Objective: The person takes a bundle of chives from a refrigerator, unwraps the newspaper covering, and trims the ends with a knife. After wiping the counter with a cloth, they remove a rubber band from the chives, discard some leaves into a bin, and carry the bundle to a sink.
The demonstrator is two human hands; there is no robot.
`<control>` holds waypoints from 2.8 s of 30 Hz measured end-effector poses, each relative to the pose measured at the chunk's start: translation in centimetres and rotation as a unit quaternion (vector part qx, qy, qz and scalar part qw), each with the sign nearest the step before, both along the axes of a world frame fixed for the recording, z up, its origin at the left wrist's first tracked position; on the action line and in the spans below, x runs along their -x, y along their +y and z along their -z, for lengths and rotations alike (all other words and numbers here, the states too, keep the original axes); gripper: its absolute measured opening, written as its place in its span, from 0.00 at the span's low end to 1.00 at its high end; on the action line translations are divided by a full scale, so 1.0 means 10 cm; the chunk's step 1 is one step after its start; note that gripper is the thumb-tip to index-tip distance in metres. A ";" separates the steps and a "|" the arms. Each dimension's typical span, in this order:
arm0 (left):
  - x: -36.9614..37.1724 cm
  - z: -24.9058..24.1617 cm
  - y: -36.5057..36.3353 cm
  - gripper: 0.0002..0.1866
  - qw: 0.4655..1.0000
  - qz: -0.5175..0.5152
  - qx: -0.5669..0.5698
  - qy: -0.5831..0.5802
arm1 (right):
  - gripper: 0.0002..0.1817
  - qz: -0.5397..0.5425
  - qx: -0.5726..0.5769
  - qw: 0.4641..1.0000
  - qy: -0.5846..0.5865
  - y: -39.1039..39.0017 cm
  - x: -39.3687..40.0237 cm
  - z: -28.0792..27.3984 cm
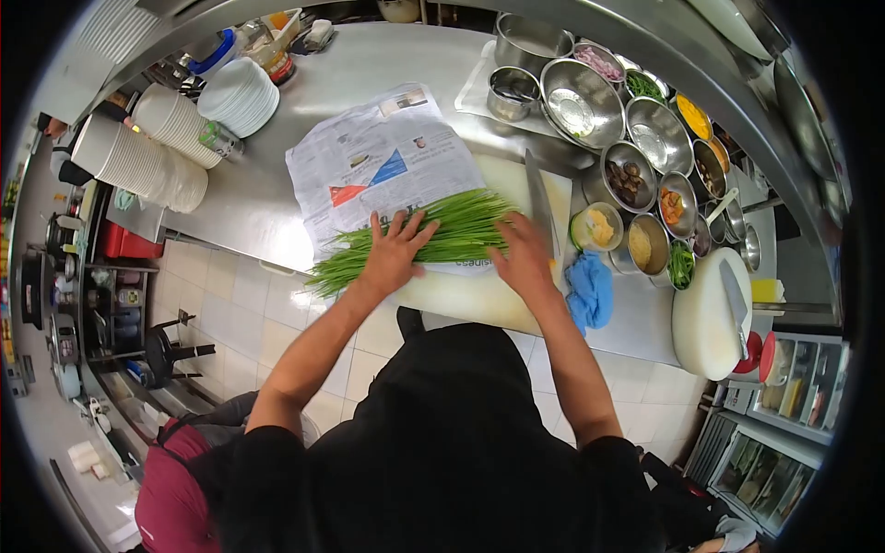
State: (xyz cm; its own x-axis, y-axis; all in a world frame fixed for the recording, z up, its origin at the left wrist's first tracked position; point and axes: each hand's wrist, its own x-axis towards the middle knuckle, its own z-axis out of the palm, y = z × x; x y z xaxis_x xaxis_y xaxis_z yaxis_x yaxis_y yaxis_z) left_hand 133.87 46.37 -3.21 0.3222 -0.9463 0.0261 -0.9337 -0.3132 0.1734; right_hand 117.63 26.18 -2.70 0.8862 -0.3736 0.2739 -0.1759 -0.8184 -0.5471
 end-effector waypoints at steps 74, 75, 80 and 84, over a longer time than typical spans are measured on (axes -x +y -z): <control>0.04 -0.81 -0.60 0.25 0.783 -0.217 0.457 0.363 | 0.43 -0.240 -0.330 0.909 -0.082 0.33 -1.02 -0.41; 0.06 -0.84 -0.64 0.21 0.731 -0.234 0.474 0.431 | 0.35 -0.206 -0.250 0.940 -0.107 0.35 -1.10 -0.23; 0.12 -1.19 -0.74 0.11 0.744 -0.234 0.530 0.334 | 0.24 -0.216 -0.233 0.922 -0.220 0.45 -1.18 -0.53; 0.26 -1.66 -0.66 0.12 0.723 -0.148 0.572 0.357 | 0.24 -0.193 -0.267 0.912 -0.246 0.55 -1.06 -1.10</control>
